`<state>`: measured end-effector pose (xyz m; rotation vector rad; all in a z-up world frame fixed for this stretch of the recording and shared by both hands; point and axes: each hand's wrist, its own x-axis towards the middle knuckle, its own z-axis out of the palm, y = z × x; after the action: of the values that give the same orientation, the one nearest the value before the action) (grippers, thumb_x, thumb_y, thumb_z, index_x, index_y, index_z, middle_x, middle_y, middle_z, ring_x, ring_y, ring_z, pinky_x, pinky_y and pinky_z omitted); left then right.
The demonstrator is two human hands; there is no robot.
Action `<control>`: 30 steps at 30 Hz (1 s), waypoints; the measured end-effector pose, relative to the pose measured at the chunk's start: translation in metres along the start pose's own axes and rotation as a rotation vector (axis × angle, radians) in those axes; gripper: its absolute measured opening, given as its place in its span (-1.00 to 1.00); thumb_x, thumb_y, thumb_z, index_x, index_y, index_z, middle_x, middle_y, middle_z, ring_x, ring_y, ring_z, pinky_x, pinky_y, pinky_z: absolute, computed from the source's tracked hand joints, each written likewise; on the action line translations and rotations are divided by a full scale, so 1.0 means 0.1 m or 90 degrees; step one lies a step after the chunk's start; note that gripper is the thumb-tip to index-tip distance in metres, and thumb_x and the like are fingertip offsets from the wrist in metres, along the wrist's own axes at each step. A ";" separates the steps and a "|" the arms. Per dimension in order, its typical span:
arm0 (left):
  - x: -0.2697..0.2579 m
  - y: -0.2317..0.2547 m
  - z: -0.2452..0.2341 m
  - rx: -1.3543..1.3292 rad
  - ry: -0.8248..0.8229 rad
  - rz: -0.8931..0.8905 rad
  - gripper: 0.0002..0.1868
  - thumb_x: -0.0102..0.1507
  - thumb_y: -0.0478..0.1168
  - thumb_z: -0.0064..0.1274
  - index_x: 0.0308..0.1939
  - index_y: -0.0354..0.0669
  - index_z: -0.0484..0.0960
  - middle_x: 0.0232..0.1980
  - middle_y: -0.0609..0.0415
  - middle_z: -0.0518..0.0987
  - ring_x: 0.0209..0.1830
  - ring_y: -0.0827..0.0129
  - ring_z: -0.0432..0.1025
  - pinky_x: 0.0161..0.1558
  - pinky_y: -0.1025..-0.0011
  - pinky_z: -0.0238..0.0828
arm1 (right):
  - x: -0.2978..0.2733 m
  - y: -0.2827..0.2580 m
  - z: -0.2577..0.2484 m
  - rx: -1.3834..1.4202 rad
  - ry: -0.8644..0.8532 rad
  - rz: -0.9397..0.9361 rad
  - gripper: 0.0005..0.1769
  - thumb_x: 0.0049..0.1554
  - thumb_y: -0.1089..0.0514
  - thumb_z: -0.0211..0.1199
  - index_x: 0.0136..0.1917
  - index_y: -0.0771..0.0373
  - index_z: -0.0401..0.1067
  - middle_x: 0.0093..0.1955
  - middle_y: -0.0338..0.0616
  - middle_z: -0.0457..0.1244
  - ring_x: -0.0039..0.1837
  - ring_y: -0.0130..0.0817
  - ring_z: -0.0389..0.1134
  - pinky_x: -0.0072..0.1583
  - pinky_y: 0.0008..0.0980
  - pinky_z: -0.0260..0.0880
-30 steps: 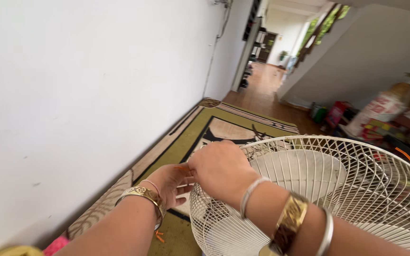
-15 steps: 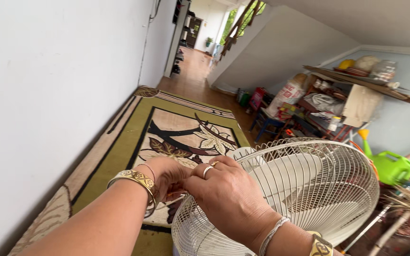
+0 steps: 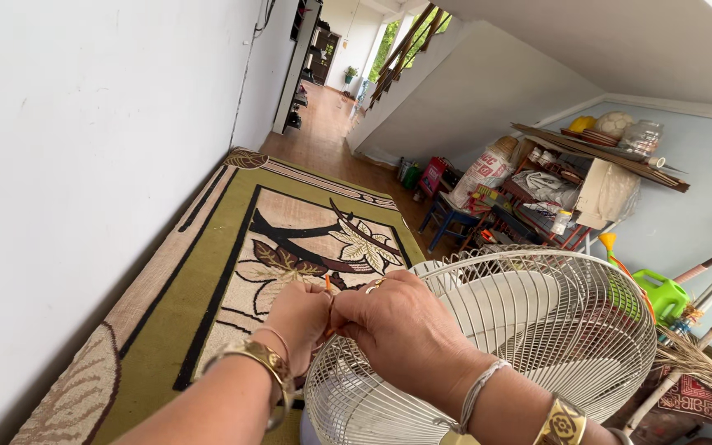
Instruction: The person cleans the front grill of a standing fan with a cloth, then uses orange zip ties and scissors to secure the grill to the fan body. They repeatedly tie and trim the zip ties around the grill's perimeter.
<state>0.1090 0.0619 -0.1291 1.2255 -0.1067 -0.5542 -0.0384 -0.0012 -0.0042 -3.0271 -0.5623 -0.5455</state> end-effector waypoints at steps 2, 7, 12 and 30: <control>-0.08 -0.02 0.05 0.011 0.062 0.077 -0.97 0.24 -0.37 -0.02 -0.25 -0.22 0.52 -0.36 0.04 0.54 -0.46 0.43 0.39 -0.42 0.43 0.38 | 0.02 0.00 0.01 -0.003 0.012 0.030 -0.96 0.04 0.14 0.33 -0.25 0.08 0.53 -0.36 -0.13 0.36 -0.19 -0.01 0.34 -0.06 -0.06 0.31; -0.07 -0.08 0.15 0.046 0.108 0.099 -0.93 0.20 -0.40 -0.01 -0.24 -0.23 0.52 -0.34 0.06 0.55 -0.39 0.43 0.42 -0.38 0.41 0.39 | 0.03 0.01 0.03 0.009 0.048 0.061 -0.97 0.03 0.18 0.31 -0.26 0.11 0.53 -0.34 -0.16 0.39 -0.17 -0.02 0.36 -0.06 -0.04 0.32; -0.08 -0.06 0.11 0.015 0.079 0.062 -0.88 0.18 -0.45 0.09 -0.24 -0.28 0.48 -0.35 0.01 0.50 -0.40 0.37 0.35 -0.41 0.39 0.25 | 0.08 -0.05 0.05 -0.002 0.024 0.137 -0.94 0.07 0.12 0.30 -0.18 0.10 0.54 -0.31 -0.05 0.38 -0.11 0.01 0.40 -0.02 -0.04 0.35; -0.63 0.42 -0.47 0.102 -0.069 0.125 -0.79 0.15 -0.18 0.33 -0.26 -0.23 0.71 -0.48 0.19 0.55 -0.51 0.54 0.33 -0.39 0.54 0.29 | 0.55 0.17 -0.09 -0.020 -0.260 0.298 -0.76 -0.16 -0.06 0.48 -0.28 0.10 0.63 -0.25 -0.20 0.45 -0.09 -0.33 0.50 0.03 -0.30 0.46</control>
<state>0.0864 0.1403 -0.0934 1.3231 -0.3653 -0.4465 0.0125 0.0015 0.0237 -3.1439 0.1656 0.0849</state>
